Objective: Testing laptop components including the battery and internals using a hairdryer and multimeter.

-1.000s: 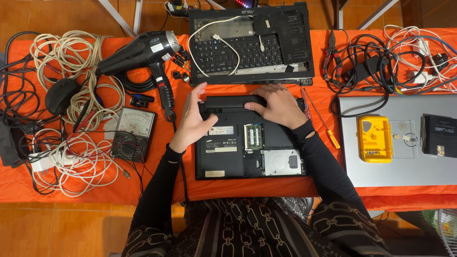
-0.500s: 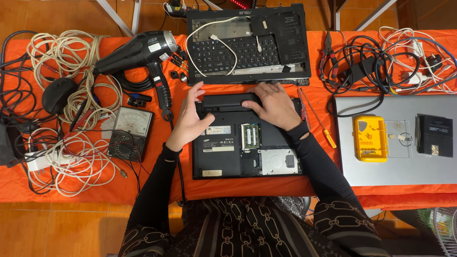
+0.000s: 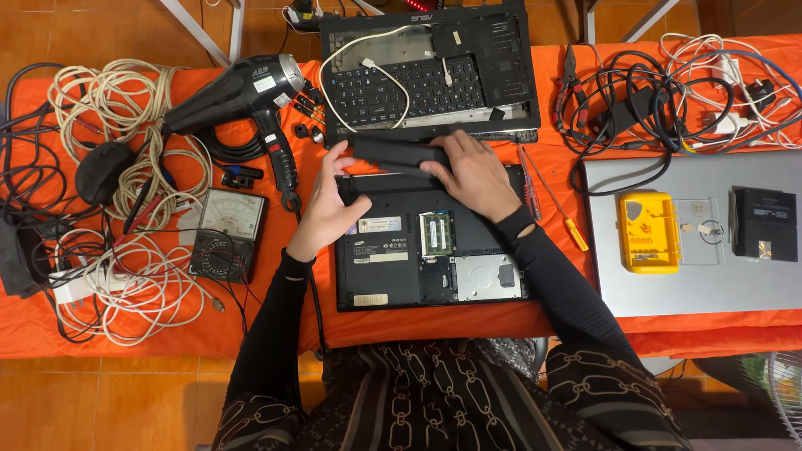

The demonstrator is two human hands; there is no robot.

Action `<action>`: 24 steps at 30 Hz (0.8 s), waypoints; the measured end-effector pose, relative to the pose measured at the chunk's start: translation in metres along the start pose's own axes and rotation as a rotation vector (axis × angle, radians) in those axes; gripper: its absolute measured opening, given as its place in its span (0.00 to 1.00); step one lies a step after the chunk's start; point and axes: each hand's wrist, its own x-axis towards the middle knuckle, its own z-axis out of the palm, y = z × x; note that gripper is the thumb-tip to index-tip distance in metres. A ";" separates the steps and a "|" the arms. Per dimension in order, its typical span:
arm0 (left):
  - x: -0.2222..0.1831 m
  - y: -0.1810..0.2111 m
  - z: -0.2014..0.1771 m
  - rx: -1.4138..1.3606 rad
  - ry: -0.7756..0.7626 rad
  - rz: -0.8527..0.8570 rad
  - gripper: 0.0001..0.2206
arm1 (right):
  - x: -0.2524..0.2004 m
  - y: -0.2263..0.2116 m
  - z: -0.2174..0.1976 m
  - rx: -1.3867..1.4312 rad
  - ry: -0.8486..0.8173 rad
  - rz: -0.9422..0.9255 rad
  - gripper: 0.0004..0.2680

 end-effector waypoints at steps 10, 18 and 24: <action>-0.001 0.004 -0.001 0.009 -0.001 -0.021 0.42 | -0.001 -0.006 -0.008 0.044 0.023 -0.015 0.16; 0.001 0.009 0.001 0.110 0.121 0.230 0.46 | -0.006 -0.009 -0.024 0.417 0.153 0.059 0.14; 0.017 0.040 0.000 0.107 0.188 0.472 0.43 | -0.011 0.001 -0.016 0.983 0.015 0.119 0.12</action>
